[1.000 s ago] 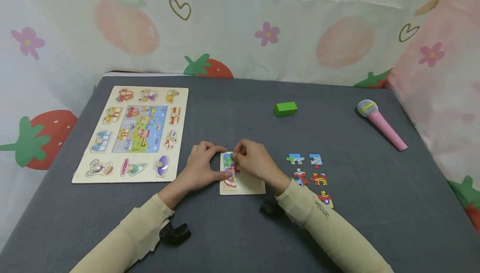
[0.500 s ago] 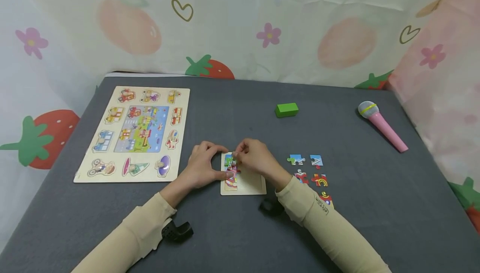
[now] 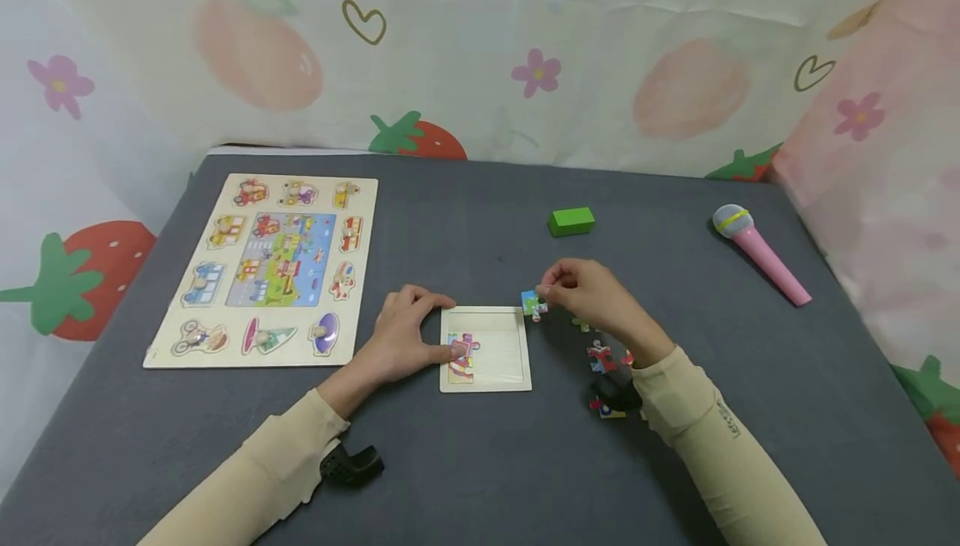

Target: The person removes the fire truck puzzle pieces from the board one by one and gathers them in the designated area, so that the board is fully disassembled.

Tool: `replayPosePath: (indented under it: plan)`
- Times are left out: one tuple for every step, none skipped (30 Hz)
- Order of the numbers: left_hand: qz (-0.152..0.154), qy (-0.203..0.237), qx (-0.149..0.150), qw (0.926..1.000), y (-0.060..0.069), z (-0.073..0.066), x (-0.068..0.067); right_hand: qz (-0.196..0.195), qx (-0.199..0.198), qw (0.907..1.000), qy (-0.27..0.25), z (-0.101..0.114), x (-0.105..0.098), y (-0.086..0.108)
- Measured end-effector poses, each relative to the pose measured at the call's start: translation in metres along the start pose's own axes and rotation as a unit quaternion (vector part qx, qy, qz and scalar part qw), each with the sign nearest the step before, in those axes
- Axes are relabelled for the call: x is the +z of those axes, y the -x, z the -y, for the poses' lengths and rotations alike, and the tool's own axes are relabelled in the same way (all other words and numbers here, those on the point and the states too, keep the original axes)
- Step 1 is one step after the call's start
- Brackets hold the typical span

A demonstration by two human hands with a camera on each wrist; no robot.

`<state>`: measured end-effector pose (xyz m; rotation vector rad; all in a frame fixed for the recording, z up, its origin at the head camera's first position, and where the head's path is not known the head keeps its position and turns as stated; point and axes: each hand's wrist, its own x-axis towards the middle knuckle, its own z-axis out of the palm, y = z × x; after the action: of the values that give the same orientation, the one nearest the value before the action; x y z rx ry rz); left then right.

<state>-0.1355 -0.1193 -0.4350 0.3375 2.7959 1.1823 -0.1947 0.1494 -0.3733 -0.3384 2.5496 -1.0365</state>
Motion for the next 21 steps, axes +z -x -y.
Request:
replayPosePath:
  plan:
    - [0.000, -0.001, 0.002, 1.0000, 0.000, 0.000, 0.000, 0.003, 0.003, 0.9999, 0.011, -0.005, -0.003, 0.002]
    - [0.000, -0.003, 0.005, 1.0000, 0.001, 0.000, 0.000, 0.004, 0.007, 0.9998, 0.018, -0.010, -0.005, 0.004]
    - [-0.001, -0.005, 0.008, 1.0000, 0.001, 0.001, 0.001, 0.005, 0.010, 0.9996, 0.024, -0.014, -0.007, 0.006]
    - [-0.001, -0.006, 0.012, 0.9999, 0.001, 0.001, 0.001, 0.004, 0.013, 0.9995, 0.030, -0.018, -0.007, 0.007]
    - [-0.001, -0.005, 0.015, 0.9999, 0.000, 0.001, 0.001, 0.003, 0.014, 0.9994, 0.033, -0.021, -0.008, 0.009]
    - [-0.001, -0.006, 0.020, 0.9998, 0.000, 0.001, 0.002, 0.001, 0.017, 0.9992, 0.036, -0.023, -0.007, 0.010]
    - [-0.002, -0.007, 0.025, 0.9997, 0.000, 0.002, 0.002, 0.000, 0.016, 0.9991, 0.039, -0.026, -0.006, 0.011]
    - [-0.002, -0.008, 0.030, 0.9995, 0.000, 0.002, 0.002, -0.001, 0.015, 0.9990, 0.042, -0.027, -0.005, 0.011]
    - [-0.003, -0.008, 0.033, 0.9994, 0.000, 0.002, 0.002, -0.001, 0.012, 0.9988, 0.048, -0.028, -0.004, 0.011]
    - [-0.004, -0.010, 0.036, 0.9993, 0.000, 0.002, 0.003, 0.000, 0.008, 0.9986, 0.053, -0.029, -0.004, 0.011]
    - [-0.004, -0.012, 0.038, 0.9992, 0.000, 0.003, 0.003, 0.002, 0.005, 0.9983, 0.058, -0.030, -0.004, 0.012]
    - [-0.004, -0.014, 0.040, 0.9991, 0.000, 0.003, 0.004, 0.002, 0.002, 0.9980, 0.064, -0.030, -0.003, 0.012]
    - [-0.004, -0.016, 0.041, 0.9990, 0.000, 0.004, 0.004, 0.001, 0.000, 0.9976, 0.069, -0.031, -0.003, 0.012]
    - [-0.004, -0.017, 0.041, 0.9990, 0.000, 0.004, 0.004, 0.000, -0.004, 0.9971, 0.076, -0.031, -0.004, 0.013]
    - [-0.003, -0.019, 0.041, 0.9990, -0.001, 0.004, 0.005, -0.002, -0.008, 0.9965, 0.084, -0.032, -0.004, 0.013]
    - [-0.003, -0.021, 0.041, 0.9989, -0.001, 0.005, 0.005, -0.005, -0.011, 0.9957, 0.092, -0.032, -0.005, 0.014]
    - [-0.003, -0.020, 0.041, 0.9989, -0.001, 0.005, 0.005, -0.007, -0.016, 0.9946, 0.102, -0.033, -0.006, 0.014]
    - [-0.002, -0.021, 0.041, 0.9989, -0.001, 0.005, 0.005, -0.009, -0.022, 0.9934, 0.113, -0.034, -0.006, 0.015]
    - [-0.002, -0.020, 0.040, 0.9990, 0.000, 0.004, 0.005, -0.009, -0.029, 0.9918, 0.124, -0.034, -0.007, 0.016]
    - [-0.002, -0.021, 0.041, 0.9989, 0.000, 0.004, 0.004, -0.008, -0.039, 0.9902, 0.134, -0.035, -0.007, 0.016]
    - [-0.002, -0.022, 0.041, 0.9989, 0.000, 0.004, 0.004, -0.006, -0.048, 0.9883, 0.145, -0.035, -0.007, 0.017]
